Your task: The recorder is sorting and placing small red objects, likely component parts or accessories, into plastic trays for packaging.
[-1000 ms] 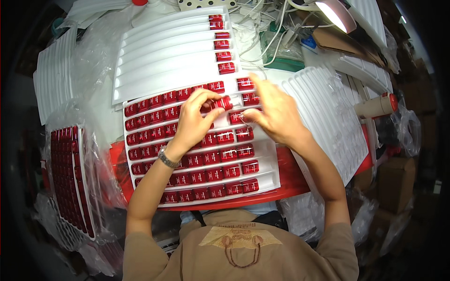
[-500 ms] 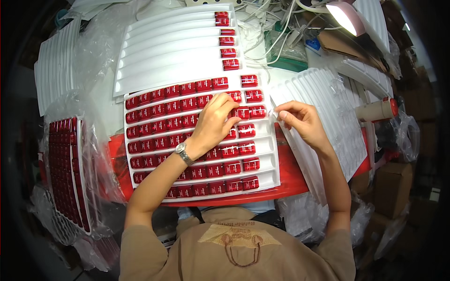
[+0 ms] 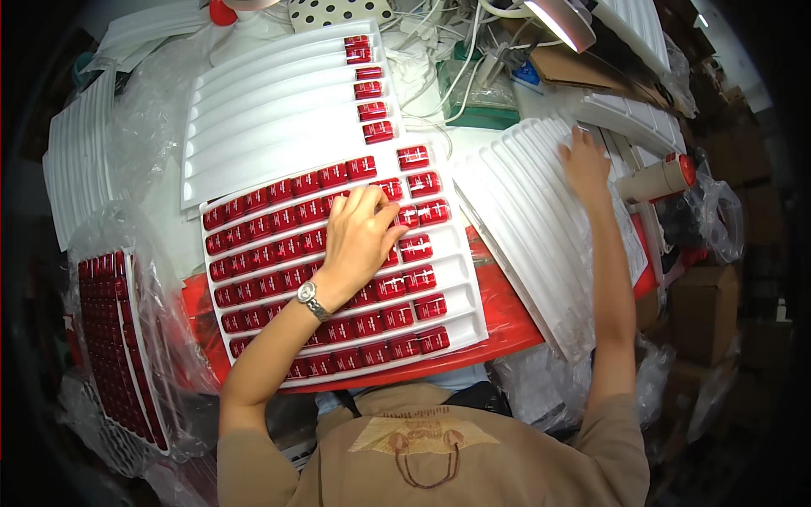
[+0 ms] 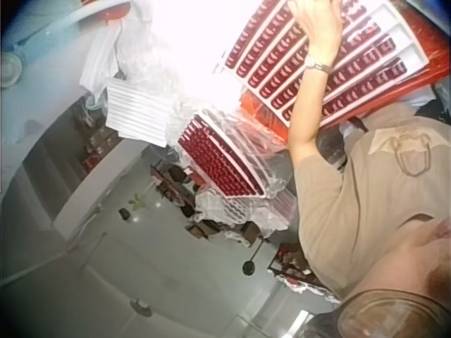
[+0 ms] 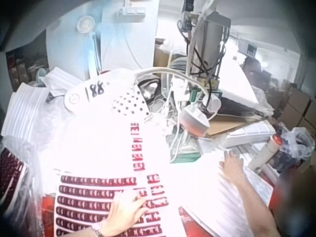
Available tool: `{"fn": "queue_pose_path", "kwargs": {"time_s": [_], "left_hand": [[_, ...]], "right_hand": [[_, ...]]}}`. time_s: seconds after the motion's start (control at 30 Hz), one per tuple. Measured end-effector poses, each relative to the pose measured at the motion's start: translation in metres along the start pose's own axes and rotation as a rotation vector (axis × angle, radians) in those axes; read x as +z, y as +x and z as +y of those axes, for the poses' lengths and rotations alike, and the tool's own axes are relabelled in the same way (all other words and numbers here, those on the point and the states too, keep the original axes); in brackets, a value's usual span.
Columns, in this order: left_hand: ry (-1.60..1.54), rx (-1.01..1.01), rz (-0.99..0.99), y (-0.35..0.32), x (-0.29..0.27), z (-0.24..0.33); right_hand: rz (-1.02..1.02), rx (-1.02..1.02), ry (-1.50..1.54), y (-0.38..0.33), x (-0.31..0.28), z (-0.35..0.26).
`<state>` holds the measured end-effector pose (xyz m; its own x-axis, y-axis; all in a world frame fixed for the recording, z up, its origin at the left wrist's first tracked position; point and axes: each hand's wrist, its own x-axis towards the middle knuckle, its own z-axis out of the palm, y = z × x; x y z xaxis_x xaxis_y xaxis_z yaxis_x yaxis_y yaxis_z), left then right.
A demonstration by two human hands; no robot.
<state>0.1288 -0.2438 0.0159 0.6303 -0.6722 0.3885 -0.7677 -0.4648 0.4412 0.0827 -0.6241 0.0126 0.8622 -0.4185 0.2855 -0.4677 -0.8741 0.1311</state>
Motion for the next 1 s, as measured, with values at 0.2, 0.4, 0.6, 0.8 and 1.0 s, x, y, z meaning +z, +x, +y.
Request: {"fn": "queue_pose_path", "kwargs": {"time_s": [0.2, 0.4, 0.6, 0.8, 1.0], "left_hand": [[0.095, -0.131, 0.122, 0.029, -0.012, -0.055], [-0.128, -0.029, 0.072, 0.041, -0.012, -0.060], [-0.811, -0.225, 0.205, 0.019, -0.007, -0.018], [-0.841, -0.316, 0.389, 0.017, 0.014, 0.002], [-0.329, -0.263, 0.294, 0.027, -0.019, -0.030]], "right_hand": [[0.062, -0.213, -0.008, 0.001, 0.002, 0.012], [-0.029, -0.039, 1.127, -0.002, -0.017, -0.035], [-0.375, -0.078, 1.918, -0.053, -0.096, -0.173], [0.178, -0.329, 1.266, -0.064, -0.090, -0.200], [0.001, -0.179, 1.129, -0.012, -0.065, -0.093]]}}
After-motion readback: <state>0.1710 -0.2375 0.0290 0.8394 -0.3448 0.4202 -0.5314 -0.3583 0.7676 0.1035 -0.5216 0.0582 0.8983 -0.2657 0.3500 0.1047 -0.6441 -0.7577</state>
